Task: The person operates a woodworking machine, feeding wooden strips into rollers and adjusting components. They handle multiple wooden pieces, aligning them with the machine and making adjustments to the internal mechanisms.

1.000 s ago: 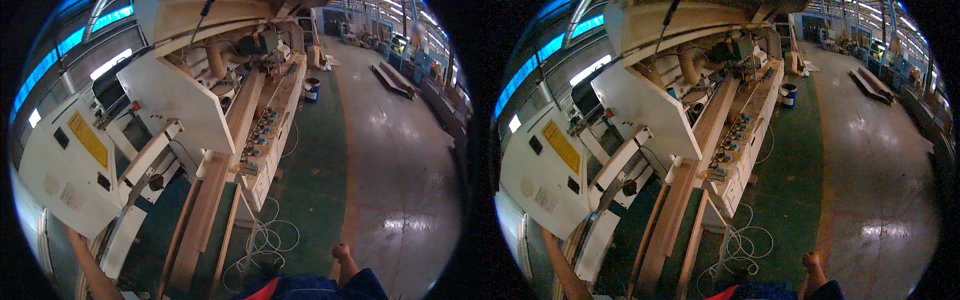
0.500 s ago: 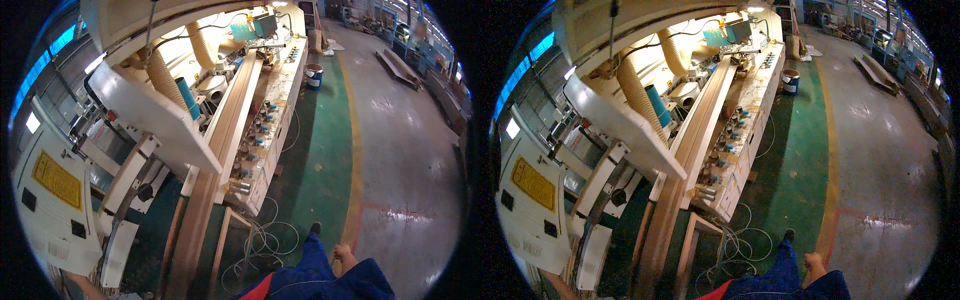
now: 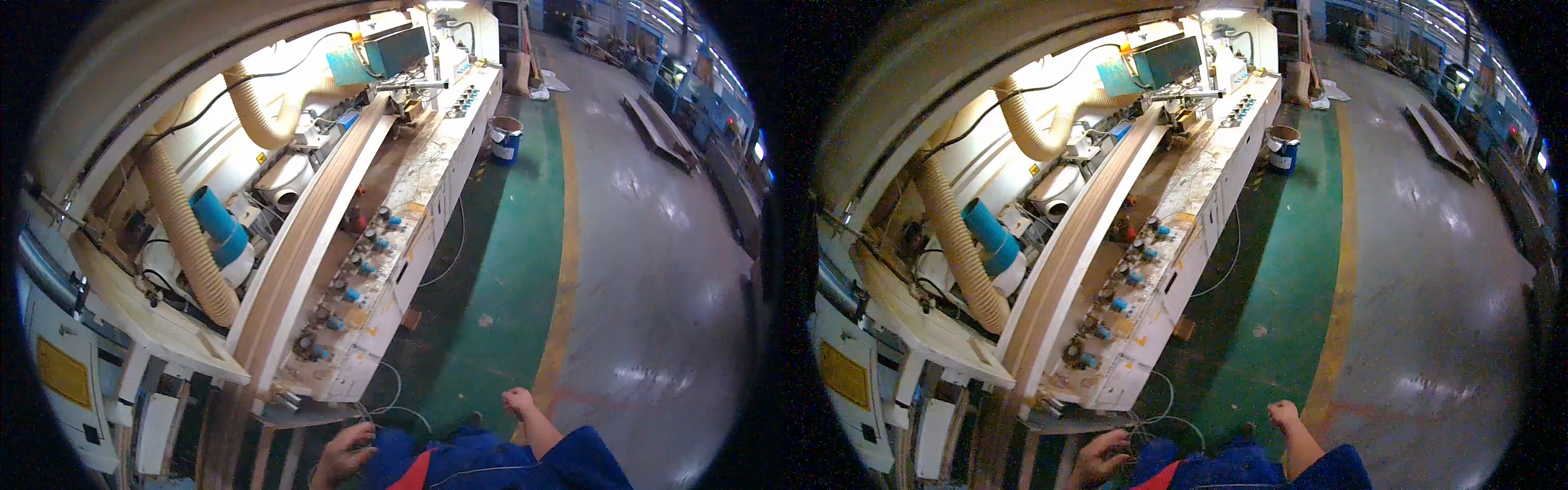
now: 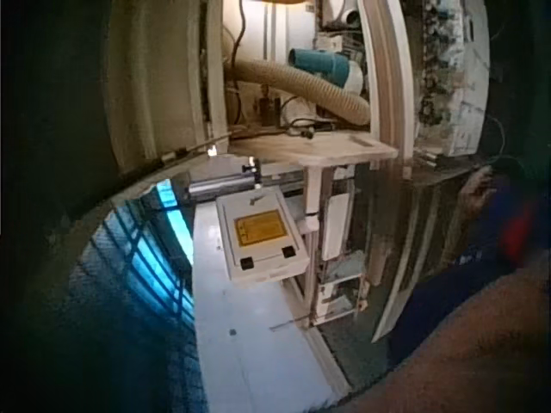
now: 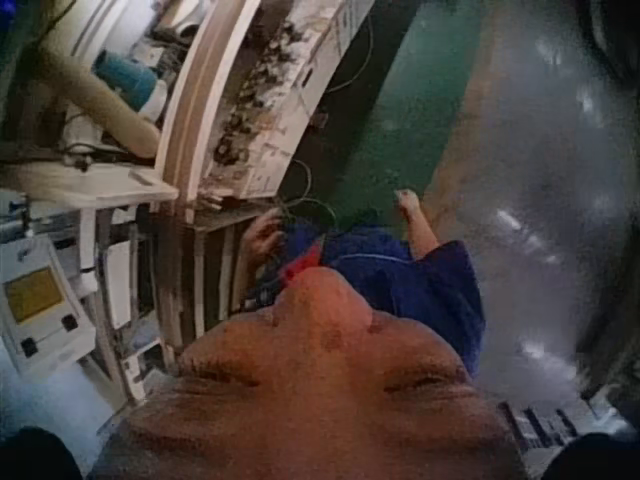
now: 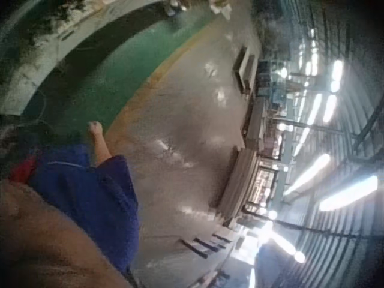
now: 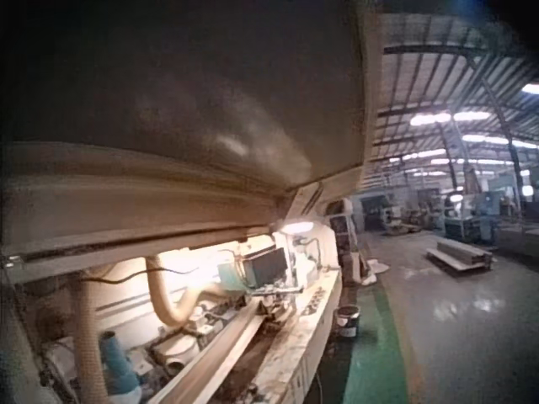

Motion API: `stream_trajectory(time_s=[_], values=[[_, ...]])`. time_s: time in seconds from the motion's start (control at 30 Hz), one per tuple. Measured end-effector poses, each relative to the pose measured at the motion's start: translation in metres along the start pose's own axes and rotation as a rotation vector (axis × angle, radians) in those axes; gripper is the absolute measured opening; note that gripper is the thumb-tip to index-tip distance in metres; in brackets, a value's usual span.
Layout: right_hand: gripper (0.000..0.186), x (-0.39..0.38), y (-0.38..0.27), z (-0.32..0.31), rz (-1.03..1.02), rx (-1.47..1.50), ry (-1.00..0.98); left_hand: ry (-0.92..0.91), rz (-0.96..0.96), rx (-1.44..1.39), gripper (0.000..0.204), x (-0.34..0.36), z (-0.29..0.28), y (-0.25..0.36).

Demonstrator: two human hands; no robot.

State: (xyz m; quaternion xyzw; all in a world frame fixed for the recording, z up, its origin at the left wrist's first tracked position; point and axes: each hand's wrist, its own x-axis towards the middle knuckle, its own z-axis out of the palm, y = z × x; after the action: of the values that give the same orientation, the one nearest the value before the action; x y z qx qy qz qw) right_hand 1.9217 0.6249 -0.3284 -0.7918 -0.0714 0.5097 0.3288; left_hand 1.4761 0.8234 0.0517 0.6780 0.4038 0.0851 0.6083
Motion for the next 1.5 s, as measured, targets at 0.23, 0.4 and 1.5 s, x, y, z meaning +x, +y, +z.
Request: stream_trajectory(time_s=[0.23,0.4,1.5], values=[[0.021,0.067,-0.198,-0.117,-0.155,0.310,0.110,0.072,0.078,0.756,0.065,0.183,0.021,0.010],[0.020,0.149,-0.290,-0.217,-0.161,0.341,0.205,0.048,0.085,0.666,0.068,0.350,0.018,0.047],[0.019,0.922,-0.964,-0.801,-0.305,0.512,0.466,0.322,0.013,0.377,0.059,1.277,0.081,0.544]])
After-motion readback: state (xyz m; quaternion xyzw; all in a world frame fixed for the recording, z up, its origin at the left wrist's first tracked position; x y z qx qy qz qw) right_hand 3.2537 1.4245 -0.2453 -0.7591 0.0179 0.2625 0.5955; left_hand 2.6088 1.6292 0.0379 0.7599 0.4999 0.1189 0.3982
